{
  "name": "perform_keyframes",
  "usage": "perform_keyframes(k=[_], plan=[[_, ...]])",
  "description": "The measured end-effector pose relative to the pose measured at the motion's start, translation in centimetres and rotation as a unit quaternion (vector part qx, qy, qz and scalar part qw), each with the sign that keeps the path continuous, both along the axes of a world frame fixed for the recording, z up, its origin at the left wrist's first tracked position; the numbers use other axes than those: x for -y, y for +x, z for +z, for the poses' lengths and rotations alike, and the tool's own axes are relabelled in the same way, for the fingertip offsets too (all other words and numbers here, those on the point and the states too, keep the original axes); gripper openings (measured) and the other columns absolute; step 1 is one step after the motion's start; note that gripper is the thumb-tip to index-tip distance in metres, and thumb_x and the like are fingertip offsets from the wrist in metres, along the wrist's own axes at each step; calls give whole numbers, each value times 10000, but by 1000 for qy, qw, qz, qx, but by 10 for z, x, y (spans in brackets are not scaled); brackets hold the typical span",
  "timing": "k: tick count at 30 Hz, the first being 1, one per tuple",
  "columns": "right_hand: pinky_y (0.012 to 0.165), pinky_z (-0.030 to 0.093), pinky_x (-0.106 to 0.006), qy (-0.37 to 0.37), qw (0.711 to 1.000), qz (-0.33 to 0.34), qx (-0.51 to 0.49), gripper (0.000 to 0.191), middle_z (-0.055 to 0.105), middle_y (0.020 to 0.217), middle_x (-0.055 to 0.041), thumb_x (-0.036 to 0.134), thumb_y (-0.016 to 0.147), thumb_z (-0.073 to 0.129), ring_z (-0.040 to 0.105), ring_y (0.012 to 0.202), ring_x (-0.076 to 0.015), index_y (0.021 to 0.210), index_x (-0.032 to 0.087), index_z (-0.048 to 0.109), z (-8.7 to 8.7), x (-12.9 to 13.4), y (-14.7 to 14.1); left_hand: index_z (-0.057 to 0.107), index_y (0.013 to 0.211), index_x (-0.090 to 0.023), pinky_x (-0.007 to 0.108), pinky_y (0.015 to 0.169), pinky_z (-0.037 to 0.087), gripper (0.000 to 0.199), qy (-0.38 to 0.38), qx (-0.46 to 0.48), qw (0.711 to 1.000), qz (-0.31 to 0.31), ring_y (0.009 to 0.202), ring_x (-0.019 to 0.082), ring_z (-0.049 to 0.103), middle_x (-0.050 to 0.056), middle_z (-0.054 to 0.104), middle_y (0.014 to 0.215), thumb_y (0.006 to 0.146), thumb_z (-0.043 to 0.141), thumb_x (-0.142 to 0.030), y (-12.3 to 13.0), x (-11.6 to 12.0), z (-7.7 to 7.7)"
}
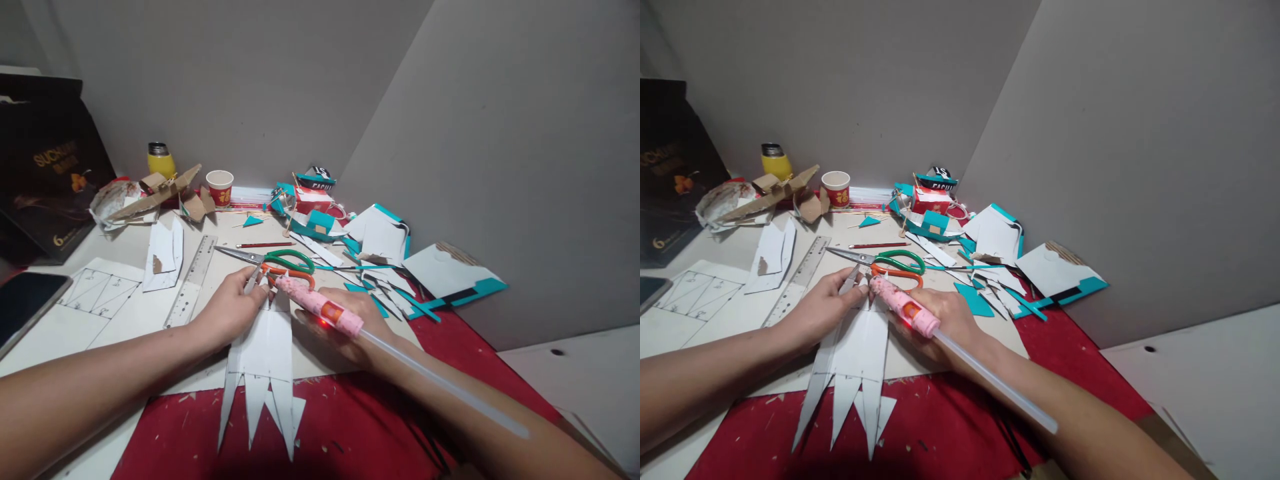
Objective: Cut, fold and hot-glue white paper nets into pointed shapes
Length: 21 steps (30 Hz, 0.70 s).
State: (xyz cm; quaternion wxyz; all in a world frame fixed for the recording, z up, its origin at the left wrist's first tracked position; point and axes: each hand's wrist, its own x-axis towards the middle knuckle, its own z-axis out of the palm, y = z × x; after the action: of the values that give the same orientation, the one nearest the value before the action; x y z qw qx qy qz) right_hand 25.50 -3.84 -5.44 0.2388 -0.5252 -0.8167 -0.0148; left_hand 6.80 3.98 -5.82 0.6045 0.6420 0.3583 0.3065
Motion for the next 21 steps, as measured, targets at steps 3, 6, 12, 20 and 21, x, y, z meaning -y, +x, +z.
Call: perform_keyframes(k=[3, 6, 12, 20, 21], plan=[[557, 456, -246, 2, 1000, -2, 2, 268, 681, 733, -68, 304, 891, 455, 639, 638, -174, 975, 172, 673, 0, 0, 0, 642, 1093, -171, 344, 840, 452, 304, -10, 0, 1000, -2, 914, 226, 619, 63, 711, 1012, 813, 536, -224, 0, 0, 1], [562, 450, -251, 3, 1000, -12, 1, 275, 668, 702, -66, 293, 897, 455, 626, 619, -169, 971, 151, 678, -3, -1, 2, 640, 1094, -171, 342, 838, 454, 298, -10, 5, 1000, -5, 915, 224, 621, 68, 708, 1021, 824, 532, -236, 1, 0, 2], [549, 445, -244, 18, 1000, -12, 1, 281, 669, 720, -64, 319, 889, 484, 620, 617, -157, 981, 139, 678, -6, -2, 4, 632, 1103, -158, 341, 840, 456, 303, -9, 13, 1000, -6, 918, 222, 624, 75, 703, 1040, 829, 530, -236, 0, 0, 1], [525, 434, -239, 22, 999, -27, -4, 271, 641, 645, -32, 331, 896, 478, 593, 570, -139, 869, 156, 682, -5, -3, 2, 631, 1112, -156, 336, 796, 469, 313, -22, 7, 1000, -5, 883, 222, 627, 73, 712, 1007, 826, 540, -246, 0, 1, 2], [529, 440, -241, 27, 999, -24, -2, 276, 644, 650, -34, 334, 899, 471, 595, 572, -140, 888, 156, 682, -5, -3, 2, 632, 1111, -156, 334, 790, 470, 313, -21, 6, 1000, -4, 879, 221, 627, 71, 714, 999, 825, 542, -247, 0, 1, 1]])
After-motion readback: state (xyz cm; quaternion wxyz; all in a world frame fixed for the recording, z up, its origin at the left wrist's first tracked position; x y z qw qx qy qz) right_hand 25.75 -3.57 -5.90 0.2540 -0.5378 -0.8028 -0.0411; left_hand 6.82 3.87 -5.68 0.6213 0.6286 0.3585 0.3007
